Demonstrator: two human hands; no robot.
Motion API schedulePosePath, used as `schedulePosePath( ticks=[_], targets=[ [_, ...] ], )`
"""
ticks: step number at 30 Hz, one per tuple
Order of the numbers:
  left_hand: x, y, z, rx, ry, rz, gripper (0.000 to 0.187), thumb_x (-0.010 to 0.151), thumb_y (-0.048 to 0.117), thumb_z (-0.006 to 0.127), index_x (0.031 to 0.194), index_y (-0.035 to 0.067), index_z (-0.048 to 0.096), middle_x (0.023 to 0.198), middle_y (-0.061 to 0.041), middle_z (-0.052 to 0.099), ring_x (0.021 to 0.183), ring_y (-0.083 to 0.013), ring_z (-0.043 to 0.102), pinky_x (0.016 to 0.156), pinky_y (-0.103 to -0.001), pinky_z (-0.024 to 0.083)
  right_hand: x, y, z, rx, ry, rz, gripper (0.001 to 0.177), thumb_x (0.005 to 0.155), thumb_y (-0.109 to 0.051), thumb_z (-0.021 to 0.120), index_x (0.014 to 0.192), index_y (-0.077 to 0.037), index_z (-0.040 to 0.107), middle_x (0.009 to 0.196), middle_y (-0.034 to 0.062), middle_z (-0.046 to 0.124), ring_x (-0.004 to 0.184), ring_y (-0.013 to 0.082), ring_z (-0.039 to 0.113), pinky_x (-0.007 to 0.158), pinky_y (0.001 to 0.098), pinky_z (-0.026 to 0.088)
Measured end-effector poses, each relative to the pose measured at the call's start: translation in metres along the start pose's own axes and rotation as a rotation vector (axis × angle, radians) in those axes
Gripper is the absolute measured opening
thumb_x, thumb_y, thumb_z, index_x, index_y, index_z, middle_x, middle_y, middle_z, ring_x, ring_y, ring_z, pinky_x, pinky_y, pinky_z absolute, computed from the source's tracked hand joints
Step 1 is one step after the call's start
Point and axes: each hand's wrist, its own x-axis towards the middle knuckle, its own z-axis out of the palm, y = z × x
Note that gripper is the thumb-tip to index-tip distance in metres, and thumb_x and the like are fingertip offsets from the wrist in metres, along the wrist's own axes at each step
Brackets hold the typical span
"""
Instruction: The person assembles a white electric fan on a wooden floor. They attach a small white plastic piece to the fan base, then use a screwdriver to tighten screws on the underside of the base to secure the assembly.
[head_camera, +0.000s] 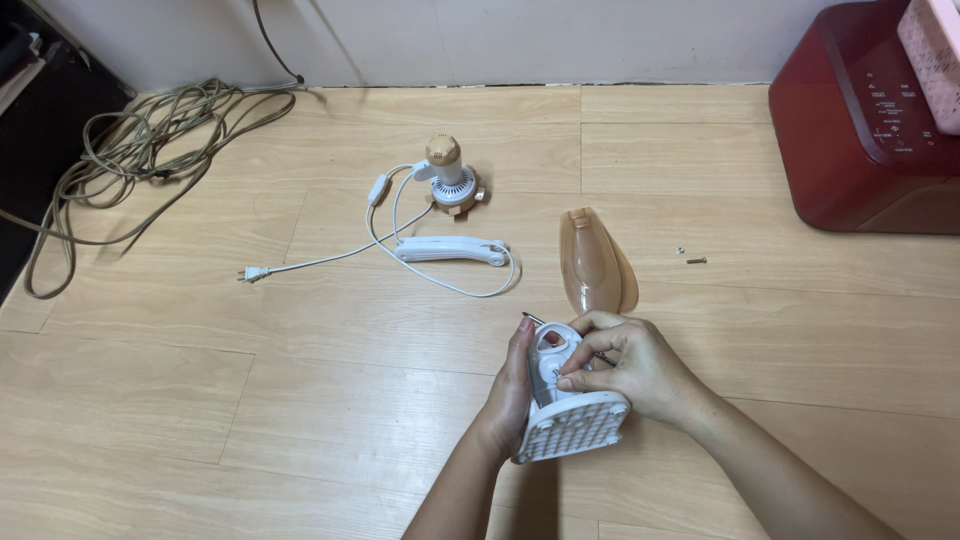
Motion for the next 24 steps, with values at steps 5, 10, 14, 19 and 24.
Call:
schedulePosePath(
  ticks=[5,10,14,19,24],
  targets=[
    [0.001,0.000,0.001,0.056,0.031,-0.025,0.066,0.096,0.072,0.038,0.120,0.014,0.057,0.095,-0.010,0.069,0.082,-0.0190,0.071,0.074,-0.033,0.062,0.003,-0.002,-0.001,-0.038,-0.008,-0.028,0.011,0.071,-0.004,0.085,0.081,-0.001,0.083,0.105,0.0048,0.072,0.101,0.0151,0.070,0.093,0.0324,0.058],
    [0.000,0.003,0.004,0.063,0.024,-0.036,0.070,0.095,0.072,0.037,0.124,0.012,0.059,0.096,-0.010,0.070,0.082,-0.0191,0.072,0.075,-0.033,0.062,0.004,-0.014,-0.004,-0.141,-0.001,-0.036,0.014,0.070,-0.007,0.084,0.084,-0.006,0.085,0.106,0.0039,0.075,0.094,0.0156,0.073,0.083,0.0322,0.061],
    [-0.001,0.011,0.012,0.130,-0.016,-0.014,0.070,0.096,0.071,0.037,0.123,0.011,0.060,0.095,-0.011,0.070,0.082,-0.0204,0.073,0.073,-0.033,0.063,0.006,-0.036,-0.012,-0.373,-0.028,-0.081,0.012,0.072,-0.014,0.086,0.081,-0.007,0.084,0.107,0.0025,0.076,0.095,0.0149,0.072,0.085,0.0312,0.057],
    [-0.003,0.017,0.022,0.142,-0.035,0.015,0.068,0.096,0.070,0.037,0.125,0.012,0.059,0.098,-0.011,0.070,0.083,-0.0209,0.073,0.072,-0.033,0.063,0.002,-0.065,-0.013,-0.412,0.010,0.116,0.019,0.070,-0.020,0.084,0.088,-0.012,0.084,0.110,-0.0035,0.075,0.093,0.0155,0.074,0.085,0.0310,0.058],
    [-0.006,0.017,0.025,0.147,-0.021,0.018,0.066,0.096,0.067,0.037,0.128,0.012,0.056,0.107,-0.011,0.070,0.087,-0.0195,0.074,0.076,-0.033,0.065,-0.002,-0.081,-0.010,-0.850,-0.077,0.050,0.023,0.075,-0.037,0.083,0.091,-0.020,0.083,0.106,-0.0024,0.074,0.104,0.0133,0.066,0.111,0.0415,0.040]
  ],
)
